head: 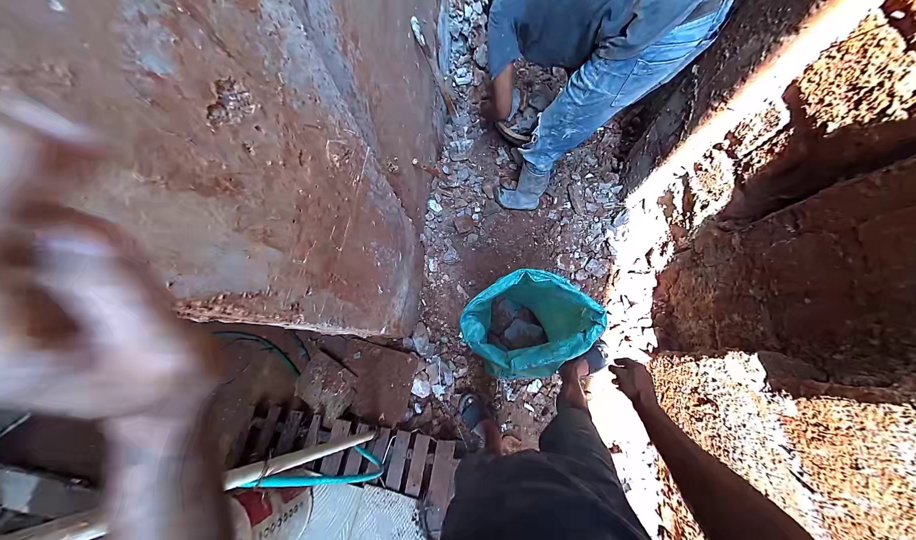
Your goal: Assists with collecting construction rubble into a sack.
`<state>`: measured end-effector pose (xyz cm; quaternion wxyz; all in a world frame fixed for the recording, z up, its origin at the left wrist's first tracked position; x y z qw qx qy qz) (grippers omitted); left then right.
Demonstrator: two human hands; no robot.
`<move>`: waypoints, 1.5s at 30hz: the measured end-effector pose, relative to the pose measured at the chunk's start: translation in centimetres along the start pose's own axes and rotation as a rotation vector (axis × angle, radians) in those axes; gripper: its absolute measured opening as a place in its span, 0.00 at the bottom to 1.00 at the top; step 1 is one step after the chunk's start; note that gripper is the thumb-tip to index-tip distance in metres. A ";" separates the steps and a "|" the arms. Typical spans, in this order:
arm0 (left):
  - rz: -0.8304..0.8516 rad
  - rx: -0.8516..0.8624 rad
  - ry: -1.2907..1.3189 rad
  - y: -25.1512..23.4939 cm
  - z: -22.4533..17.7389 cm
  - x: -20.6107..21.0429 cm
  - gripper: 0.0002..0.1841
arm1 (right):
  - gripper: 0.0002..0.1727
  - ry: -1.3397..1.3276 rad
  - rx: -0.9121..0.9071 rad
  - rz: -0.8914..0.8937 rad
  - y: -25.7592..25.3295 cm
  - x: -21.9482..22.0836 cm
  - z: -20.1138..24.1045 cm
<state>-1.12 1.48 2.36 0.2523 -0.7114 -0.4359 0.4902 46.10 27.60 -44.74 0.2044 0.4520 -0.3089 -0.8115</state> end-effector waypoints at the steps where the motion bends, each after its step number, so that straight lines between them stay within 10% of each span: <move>1: 0.080 -0.172 0.071 6.0 2.4 5.1 0.19 | 0.22 -0.004 0.002 -0.031 -0.5 -0.4 0.6; 6: 0.223 -1.558 0.352 34.8 9.9 24.2 0.28 | 0.39 -0.027 0.008 -0.162 -3.1 -1.2 4.2; 12: 0.079 -1.962 0.402 43.1 7.5 32.2 0.46 | 0.46 -0.320 0.186 -0.164 -8.5 1.9 5.3; 20: 0.191 -1.932 0.184 44.9 5.6 36.3 0.61 | 0.22 -0.432 0.290 -0.158 -11.6 4.5 4.2; 25: 0.247 -1.744 0.137 42.5 4.4 37.5 0.56 | 0.17 -0.075 0.010 0.074 -11.6 2.1 6.1; 37: -0.384 -1.899 0.352 42.2 3.5 37.7 0.35 | 0.32 -0.132 0.090 -0.032 -11.5 0.9 7.0; 45: -0.408 -1.973 0.494 41.8 4.6 38.2 0.21 | 0.34 -0.105 0.069 -0.029 -11.1 1.5 7.6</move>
Point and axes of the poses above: each hand's wrist, its own y-axis away from the middle knuckle, its own x-axis out of the palm, z = x × y, the point moved 3 cm from there along -y, towards the middle knuckle
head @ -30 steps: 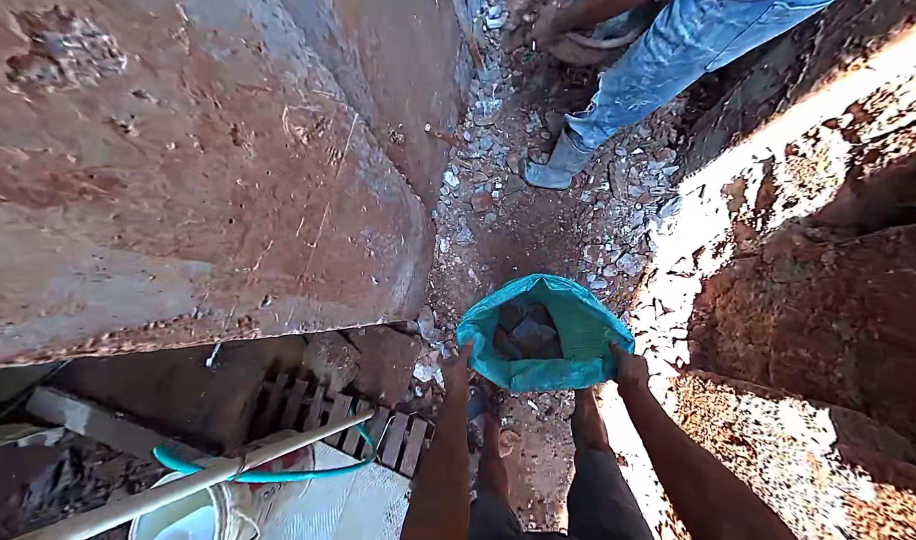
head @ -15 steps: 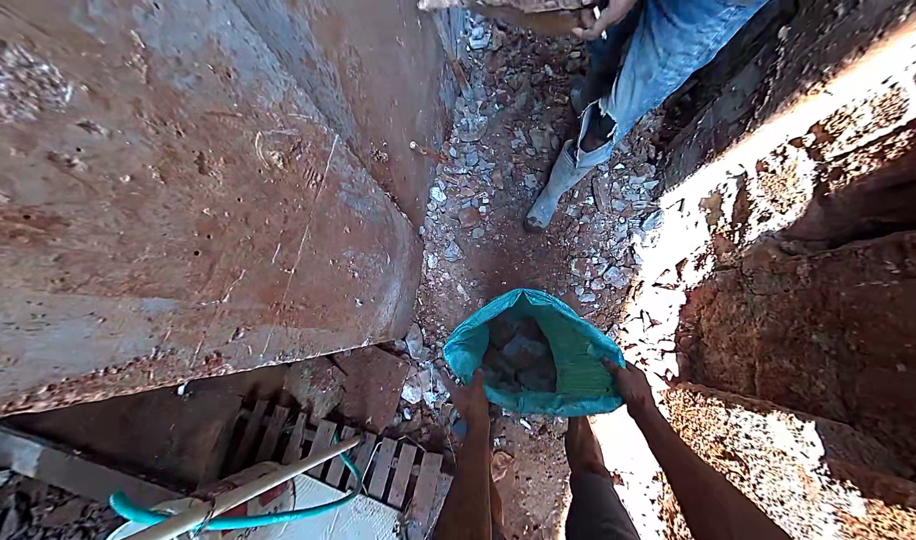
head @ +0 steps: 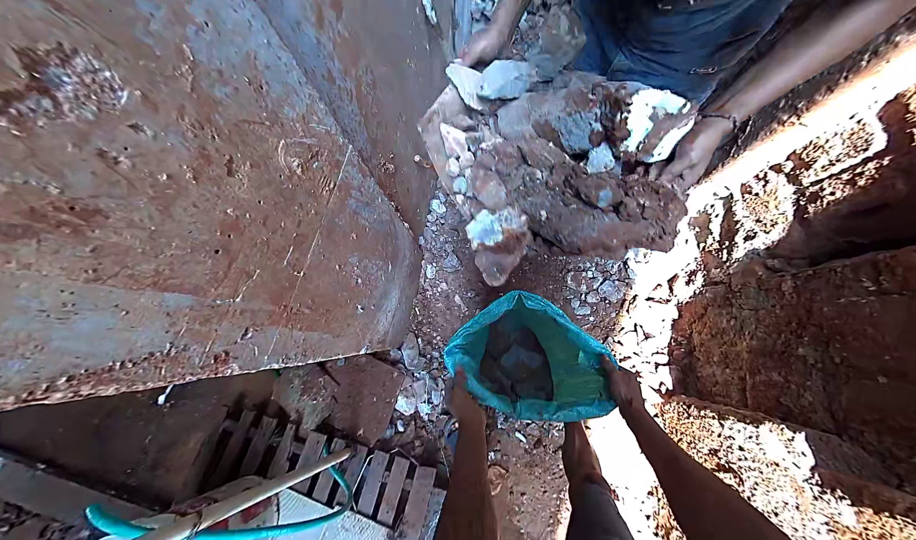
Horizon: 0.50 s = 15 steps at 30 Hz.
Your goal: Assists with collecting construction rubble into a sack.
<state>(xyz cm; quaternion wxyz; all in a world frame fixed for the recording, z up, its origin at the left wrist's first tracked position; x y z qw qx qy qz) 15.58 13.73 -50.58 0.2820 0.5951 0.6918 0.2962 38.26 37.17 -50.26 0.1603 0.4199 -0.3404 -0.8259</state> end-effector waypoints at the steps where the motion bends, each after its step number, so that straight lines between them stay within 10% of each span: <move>1: -0.011 0.021 -0.025 0.0 -0.3 0.2 0.20 | 0.34 -0.011 -0.009 -0.004 0.1 0.0 0.1; 15: -0.070 0.070 0.021 -2.2 -1.1 -0.6 0.13 | 0.23 -0.323 -0.068 -0.011 -1.0 0.8 0.4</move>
Point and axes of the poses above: each hand's wrist, its own y-axis away from the middle knuckle, its own x-axis out of the palm, z = x × y, the point moved 3 cm from there along -y, towards the middle knuckle
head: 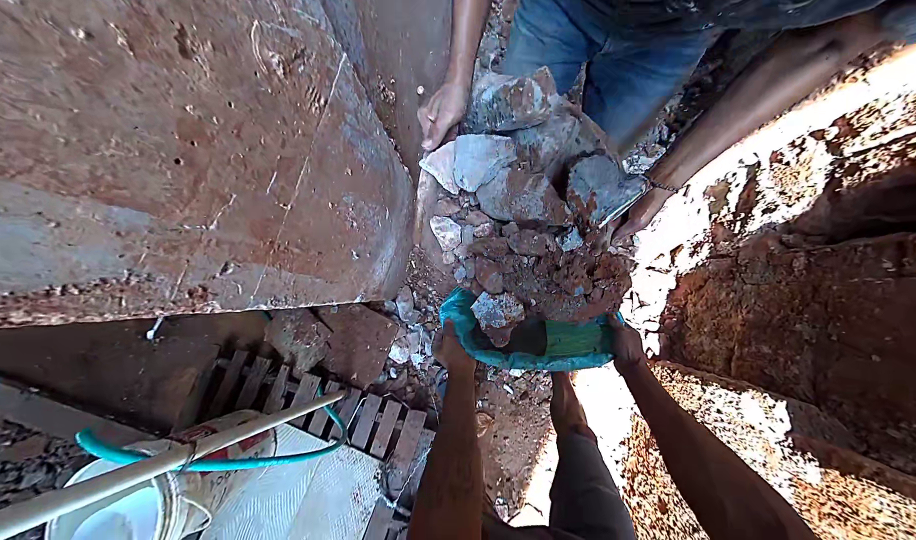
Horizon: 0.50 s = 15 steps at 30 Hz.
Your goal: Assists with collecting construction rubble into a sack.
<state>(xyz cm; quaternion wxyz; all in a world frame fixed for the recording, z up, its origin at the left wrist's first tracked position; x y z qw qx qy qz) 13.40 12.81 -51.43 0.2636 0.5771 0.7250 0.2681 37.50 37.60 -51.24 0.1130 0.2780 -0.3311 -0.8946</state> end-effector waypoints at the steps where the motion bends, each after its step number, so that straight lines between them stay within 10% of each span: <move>1: 0.004 -0.005 -0.007 -0.2 -0.2 -0.1 0.14 | 0.23 0.000 -0.010 0.009 -0.2 0.1 0.0; 15: -0.061 -0.099 0.120 -1.5 -2.3 0.3 0.16 | 0.21 -0.280 -0.017 -0.018 -1.6 0.9 2.2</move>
Point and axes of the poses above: each hand's wrist, its own y-axis away from the middle knuckle, its own x-axis out of the palm, z = x × y, the point moved 3 cm from there along -y, towards the middle knuckle
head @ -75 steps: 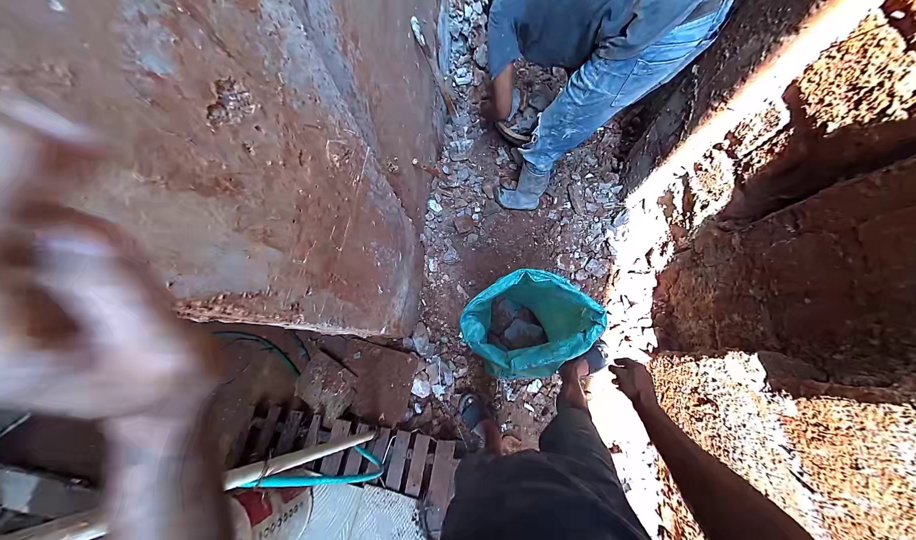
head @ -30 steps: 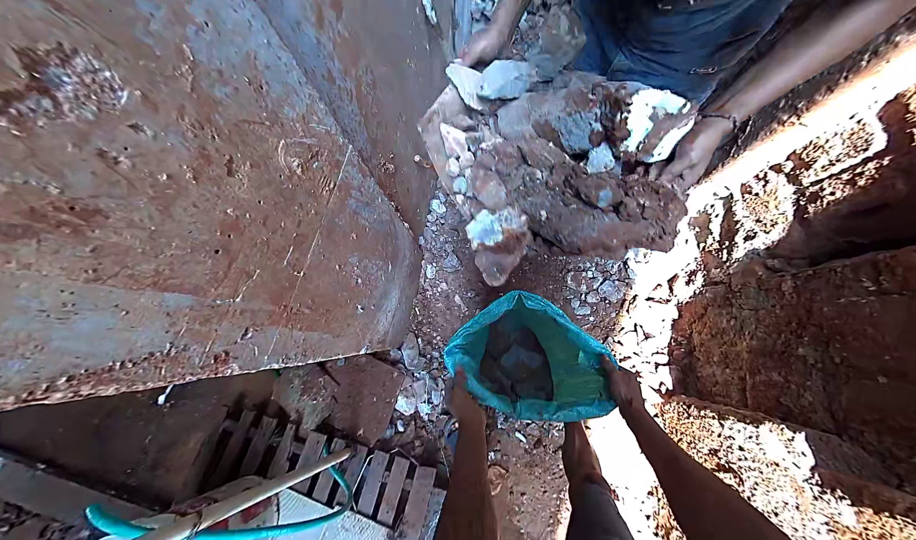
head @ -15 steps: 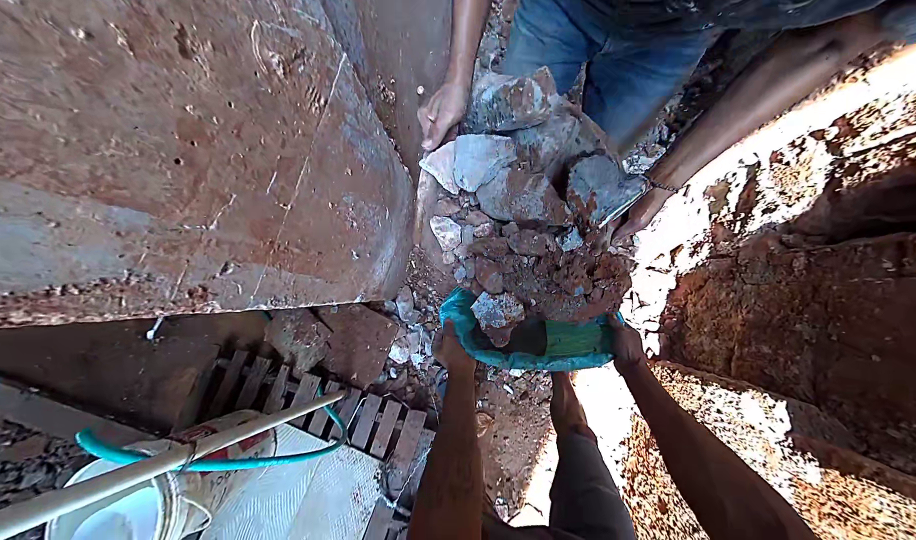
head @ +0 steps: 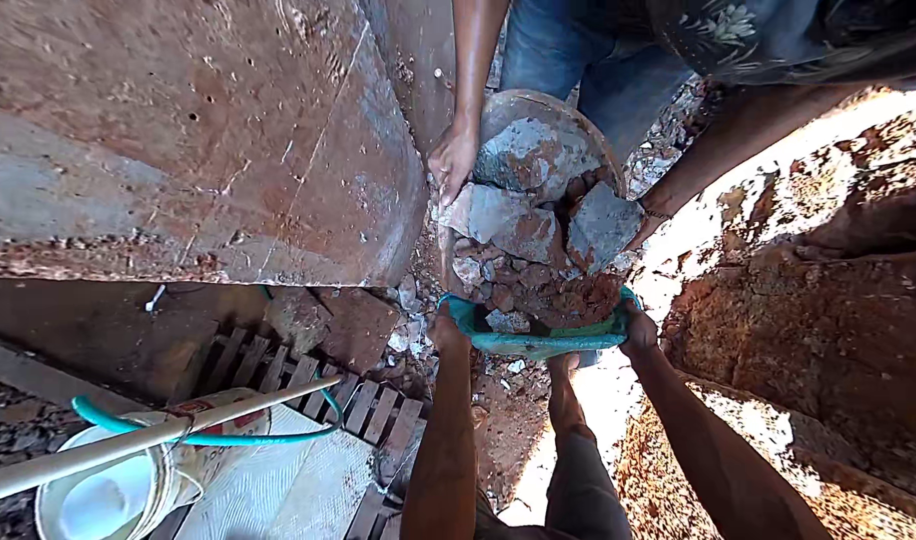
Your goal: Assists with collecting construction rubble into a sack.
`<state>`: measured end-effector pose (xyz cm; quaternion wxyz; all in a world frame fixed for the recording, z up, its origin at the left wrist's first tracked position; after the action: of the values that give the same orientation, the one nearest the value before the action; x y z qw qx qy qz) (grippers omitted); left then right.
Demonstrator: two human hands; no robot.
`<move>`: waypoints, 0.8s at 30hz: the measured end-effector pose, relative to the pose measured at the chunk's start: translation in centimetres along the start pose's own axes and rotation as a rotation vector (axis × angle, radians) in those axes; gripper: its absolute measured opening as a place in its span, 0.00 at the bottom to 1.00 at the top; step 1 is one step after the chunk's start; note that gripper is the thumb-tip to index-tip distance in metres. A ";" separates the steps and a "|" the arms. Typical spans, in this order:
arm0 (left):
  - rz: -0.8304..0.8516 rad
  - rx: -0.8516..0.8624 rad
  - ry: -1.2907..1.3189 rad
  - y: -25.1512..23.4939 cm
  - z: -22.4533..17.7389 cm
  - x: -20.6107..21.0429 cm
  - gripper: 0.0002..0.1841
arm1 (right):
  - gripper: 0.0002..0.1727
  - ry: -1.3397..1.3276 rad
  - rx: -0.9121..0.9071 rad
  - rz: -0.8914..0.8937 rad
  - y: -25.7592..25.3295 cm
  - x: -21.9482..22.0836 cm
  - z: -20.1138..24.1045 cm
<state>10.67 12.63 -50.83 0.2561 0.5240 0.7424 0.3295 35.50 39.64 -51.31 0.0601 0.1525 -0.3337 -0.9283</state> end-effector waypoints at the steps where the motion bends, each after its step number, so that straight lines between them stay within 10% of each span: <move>1: 0.012 0.000 0.016 -0.1 0.1 0.0 0.15 | 0.22 -0.003 -0.004 0.008 0.0 -0.2 0.0; 24: 0.057 0.064 -0.171 0.8 1.0 -0.8 0.10 | 0.21 0.374 -0.163 -0.069 3.3 -1.5 0.0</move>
<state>12.17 12.31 -50.87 0.2923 0.5791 0.7128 0.2668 36.94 37.42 -48.83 0.1013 0.3280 -0.2351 -0.9093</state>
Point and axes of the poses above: each hand's wrist, its own y-axis away from the middle knuckle, its own x-axis out of the palm, z = x × y, the point moved 3 cm from there along -y, towards the middle knuckle
